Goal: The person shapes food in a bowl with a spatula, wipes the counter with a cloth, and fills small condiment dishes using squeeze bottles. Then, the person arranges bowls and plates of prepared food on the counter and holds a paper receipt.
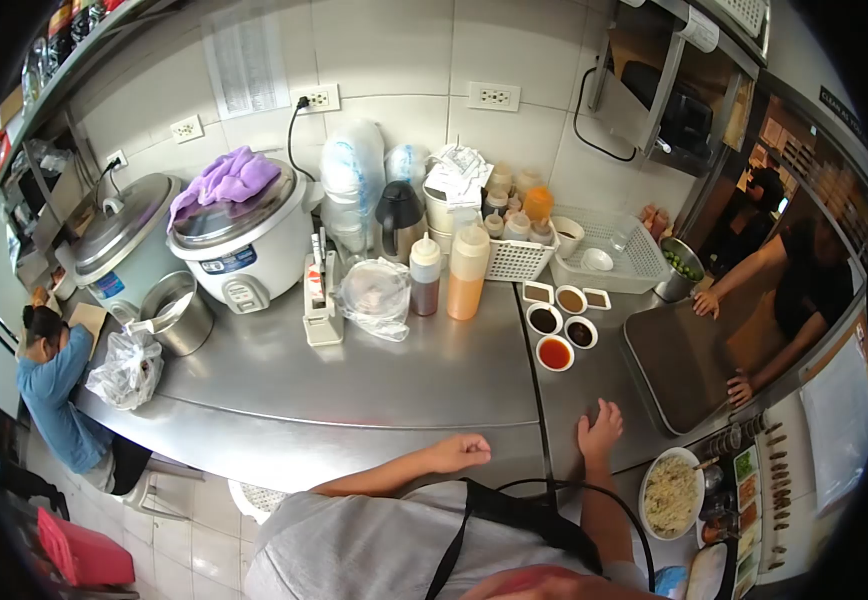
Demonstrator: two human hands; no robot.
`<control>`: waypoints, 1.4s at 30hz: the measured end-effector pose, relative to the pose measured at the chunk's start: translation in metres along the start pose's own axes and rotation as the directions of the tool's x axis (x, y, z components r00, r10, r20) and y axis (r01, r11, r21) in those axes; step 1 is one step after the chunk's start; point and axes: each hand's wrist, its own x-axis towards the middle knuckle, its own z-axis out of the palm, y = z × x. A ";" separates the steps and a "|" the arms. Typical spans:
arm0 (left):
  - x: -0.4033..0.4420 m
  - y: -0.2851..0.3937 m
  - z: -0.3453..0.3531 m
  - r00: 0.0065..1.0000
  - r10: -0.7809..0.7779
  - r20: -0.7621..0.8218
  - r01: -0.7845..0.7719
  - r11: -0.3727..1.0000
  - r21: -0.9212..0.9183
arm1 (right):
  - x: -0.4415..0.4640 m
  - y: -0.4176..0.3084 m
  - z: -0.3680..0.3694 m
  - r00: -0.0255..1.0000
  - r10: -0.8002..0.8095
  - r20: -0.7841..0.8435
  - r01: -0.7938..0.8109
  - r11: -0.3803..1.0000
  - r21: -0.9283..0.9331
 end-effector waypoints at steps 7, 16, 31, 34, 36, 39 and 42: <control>-0.037 0.003 -0.013 0.988 -0.050 -0.147 0.077 0.980 0.183 | -0.002 -0.002 -0.002 0.998 0.060 -0.024 -0.060 0.998 -0.013; -0.079 0.135 -0.038 0.844 0.535 0.039 -0.525 0.838 -0.144 | -0.027 -0.001 -0.008 0.993 0.055 -0.106 -0.050 0.997 0.052; -0.113 0.262 0.071 0.048 0.968 0.247 -0.693 0.210 -0.689 | -0.181 -0.035 -0.090 0.998 0.028 -0.049 -0.012 0.957 0.290; -0.121 0.264 0.097 0.033 0.967 0.251 -0.636 0.214 -0.742 | -0.213 -0.034 -0.106 0.992 0.124 0.013 -0.119 0.912 0.392; -0.128 0.265 0.114 0.026 0.967 0.255 -0.597 0.220 -0.771 | -0.234 -0.038 -0.115 0.996 0.089 0.011 -0.086 0.925 0.369; -0.140 0.264 0.135 0.039 0.966 0.255 -0.563 0.232 -0.793 | -0.258 -0.046 -0.127 0.999 0.037 0.024 -0.043 0.944 0.326; -0.152 0.262 0.145 0.075 0.961 0.265 -0.539 0.263 -0.800 | -0.276 -0.048 -0.127 1.000 0.009 -0.007 -0.006 0.954 0.300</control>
